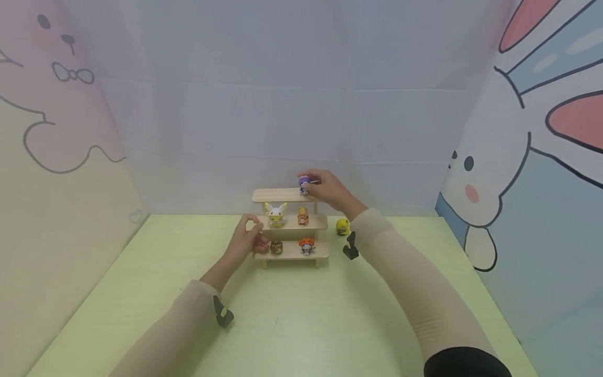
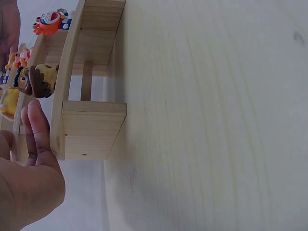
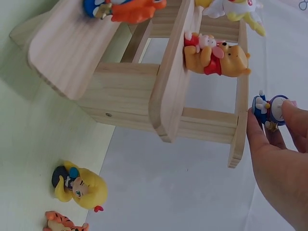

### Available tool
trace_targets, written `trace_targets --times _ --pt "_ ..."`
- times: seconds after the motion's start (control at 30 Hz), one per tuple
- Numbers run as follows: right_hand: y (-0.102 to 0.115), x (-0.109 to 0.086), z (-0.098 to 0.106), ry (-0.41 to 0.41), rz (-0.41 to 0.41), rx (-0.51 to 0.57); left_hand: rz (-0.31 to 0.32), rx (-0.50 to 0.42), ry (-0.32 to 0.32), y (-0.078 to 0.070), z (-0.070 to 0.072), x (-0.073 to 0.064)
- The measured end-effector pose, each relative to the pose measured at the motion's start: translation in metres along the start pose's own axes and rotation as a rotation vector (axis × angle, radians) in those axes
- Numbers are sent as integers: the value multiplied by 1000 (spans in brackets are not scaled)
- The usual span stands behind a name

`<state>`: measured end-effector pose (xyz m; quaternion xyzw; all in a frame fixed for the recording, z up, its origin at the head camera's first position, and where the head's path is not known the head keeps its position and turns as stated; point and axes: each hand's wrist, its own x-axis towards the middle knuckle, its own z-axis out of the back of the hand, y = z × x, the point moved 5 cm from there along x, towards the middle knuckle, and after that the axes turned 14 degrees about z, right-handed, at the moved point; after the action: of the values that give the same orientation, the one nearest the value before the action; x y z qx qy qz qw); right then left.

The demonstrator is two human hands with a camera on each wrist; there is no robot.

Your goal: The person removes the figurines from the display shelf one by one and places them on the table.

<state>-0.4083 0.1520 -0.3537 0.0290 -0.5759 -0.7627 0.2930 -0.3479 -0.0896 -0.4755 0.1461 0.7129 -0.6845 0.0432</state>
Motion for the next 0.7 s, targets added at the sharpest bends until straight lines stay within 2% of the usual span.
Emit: trace_targets --times 0.37,0.7 --pt "-5 -13 17 -22 18 -14 2 8 1 -1 -1 0" --pt "-11 -31 36 -54 35 -91 13 2 -11 0 -1 -1"
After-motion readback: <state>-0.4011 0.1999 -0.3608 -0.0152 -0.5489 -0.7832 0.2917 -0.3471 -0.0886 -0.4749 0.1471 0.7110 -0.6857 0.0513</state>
